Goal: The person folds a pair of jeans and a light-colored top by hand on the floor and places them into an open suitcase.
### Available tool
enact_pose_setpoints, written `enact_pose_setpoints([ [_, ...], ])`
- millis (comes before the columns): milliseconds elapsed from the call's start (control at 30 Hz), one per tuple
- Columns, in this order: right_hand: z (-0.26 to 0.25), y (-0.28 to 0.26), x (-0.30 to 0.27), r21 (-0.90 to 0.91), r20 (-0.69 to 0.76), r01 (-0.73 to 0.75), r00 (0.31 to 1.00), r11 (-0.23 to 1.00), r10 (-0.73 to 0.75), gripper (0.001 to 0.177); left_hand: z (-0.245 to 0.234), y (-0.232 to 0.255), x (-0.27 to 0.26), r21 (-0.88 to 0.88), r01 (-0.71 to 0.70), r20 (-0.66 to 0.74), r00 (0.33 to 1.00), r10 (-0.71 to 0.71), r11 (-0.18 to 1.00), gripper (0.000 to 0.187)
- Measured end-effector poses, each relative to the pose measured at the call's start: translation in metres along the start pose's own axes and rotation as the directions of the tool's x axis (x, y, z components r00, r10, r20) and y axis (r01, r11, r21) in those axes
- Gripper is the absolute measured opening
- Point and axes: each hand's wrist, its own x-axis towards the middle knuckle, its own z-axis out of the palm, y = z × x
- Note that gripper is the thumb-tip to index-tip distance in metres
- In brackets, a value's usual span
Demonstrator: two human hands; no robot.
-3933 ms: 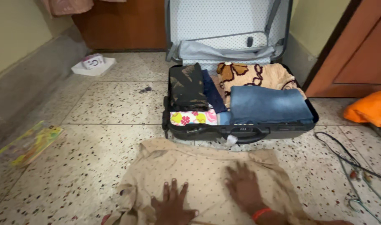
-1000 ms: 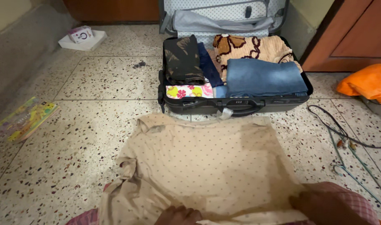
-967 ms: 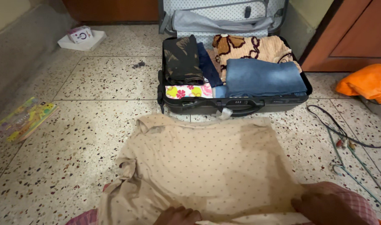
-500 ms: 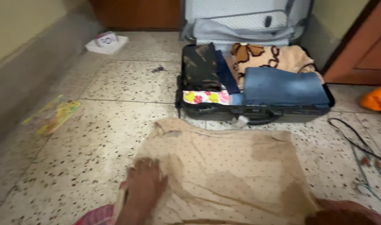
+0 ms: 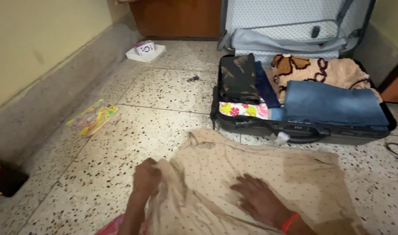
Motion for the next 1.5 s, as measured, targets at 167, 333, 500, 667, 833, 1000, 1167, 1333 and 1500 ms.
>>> enact_pose_setpoints([
  [167, 0.011, -0.003, -0.010, -0.113, 0.229, -0.086, 0.967, 0.990, 0.110, 0.060, -0.035, -0.031, 0.000, 0.150, 0.180, 0.107, 0.975, -0.197, 0.972, 0.044],
  [333, 0.006, -0.015, -0.009, -0.195, 0.302, -0.089, 0.942, 0.977, 0.146, 0.070, -0.034, 0.007, -0.011, 0.453, 0.115, 0.166, 0.963, -0.210, 0.884, 0.026],
  [500, 0.003, -0.021, -0.005, -0.162, 0.349, -0.096, 0.926, 0.982, 0.148, 0.069, 0.035, 0.039, 0.015, 0.151, -0.313, 0.303, 0.918, 0.257, 0.938, 0.041],
  [667, 0.002, -0.010, 0.004, -0.203, 0.293, -0.186, 0.925, 0.961, 0.240, 0.067, 0.065, 0.078, 0.025, 0.369, -0.590, 0.682, 0.697, 0.222, 0.718, 0.117],
  [833, -0.004, 0.024, 0.026, -0.199, 0.147, -0.232, 0.954, 0.952, 0.263, 0.061, 0.057, 0.095, 0.021, 0.445, -0.595, 0.704, 0.694, 0.148, 0.669, 0.158],
  [1000, -0.003, 0.067, 0.057, -0.236, 0.131, -0.442, 0.868, 0.865, 0.479, 0.060, 0.055, 0.098, 0.037, 0.477, -0.548, 0.699, 0.711, 0.081, 0.688, 0.142],
  [1167, 0.002, 0.111, 0.070, -0.385, -0.086, -0.556, 0.817, 0.737, 0.571, 0.063, 0.073, 0.105, 0.070, 0.356, -0.444, 0.456, 0.850, 0.262, 0.822, 0.068],
  [1333, 0.014, 0.129, 0.076, -0.352, -0.228, -0.577, 0.817, 0.737, 0.531, 0.067, 0.091, 0.130, 0.075, 0.192, -0.281, 0.199, 0.949, 0.243, 0.940, 0.075],
  [1500, 0.040, 0.107, 0.077, -0.198, -0.364, -0.311, 0.904, 0.929, 0.225, 0.063, 0.112, 0.126, 0.072, 0.002, -0.159, 0.011, 0.987, 0.159, 0.987, 0.077],
])
